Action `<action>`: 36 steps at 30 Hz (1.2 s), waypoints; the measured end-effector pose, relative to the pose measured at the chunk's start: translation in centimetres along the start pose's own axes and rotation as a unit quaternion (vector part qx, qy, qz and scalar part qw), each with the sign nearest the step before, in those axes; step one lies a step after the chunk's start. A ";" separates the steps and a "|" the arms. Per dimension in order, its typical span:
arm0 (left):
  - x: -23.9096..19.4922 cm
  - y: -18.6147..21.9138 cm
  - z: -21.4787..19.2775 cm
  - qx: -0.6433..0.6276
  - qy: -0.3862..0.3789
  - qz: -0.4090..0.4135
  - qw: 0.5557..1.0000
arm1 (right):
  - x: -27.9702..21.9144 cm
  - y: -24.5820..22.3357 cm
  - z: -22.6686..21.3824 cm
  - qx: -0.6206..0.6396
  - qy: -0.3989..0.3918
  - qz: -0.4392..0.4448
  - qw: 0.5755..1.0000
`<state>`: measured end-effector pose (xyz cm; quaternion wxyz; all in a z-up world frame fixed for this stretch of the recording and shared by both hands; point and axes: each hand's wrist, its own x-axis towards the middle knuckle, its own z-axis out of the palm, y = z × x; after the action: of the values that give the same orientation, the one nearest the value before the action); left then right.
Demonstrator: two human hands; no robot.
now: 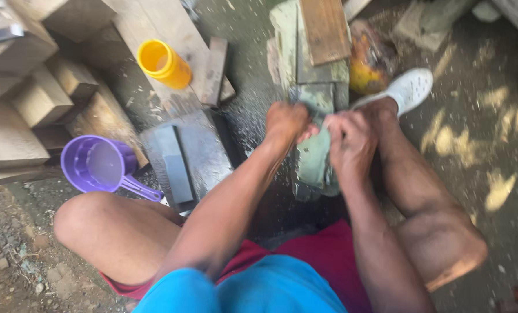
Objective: The person sits on the ground and sharpens a small metal blade on a wet stone, repeatedly dipping it in water. They then switch to sharpening a chisel on a different stone, maintaining a consistent back-and-forth motion.
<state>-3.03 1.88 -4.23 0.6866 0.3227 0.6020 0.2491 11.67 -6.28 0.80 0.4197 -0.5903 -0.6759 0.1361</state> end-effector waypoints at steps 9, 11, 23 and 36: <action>-9.7 -8.9 -1.2 0.421 0.145 0.332 0.832 | -8.2 -4.9 -2.5 0.016 -0.034 0.088 0.995; -7.6 -8.9 -1.1 0.395 0.123 0.304 0.859 | -7.6 -3.9 -1.9 0.019 -0.031 0.087 0.996; -11.3 -5.7 -1.2 0.201 0.065 0.034 0.977 | -8.2 -4.7 -1.9 0.034 -0.033 0.083 0.995; -8.6 6.4 -1.0 0.205 0.252 0.146 0.935 | -1.6 6.2 2.9 0.268 0.039 0.325 0.906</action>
<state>-5.04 0.06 6.19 0.3878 0.4672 0.7395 0.2907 13.71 -5.18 -5.81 0.5206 -0.6478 -0.3675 0.4175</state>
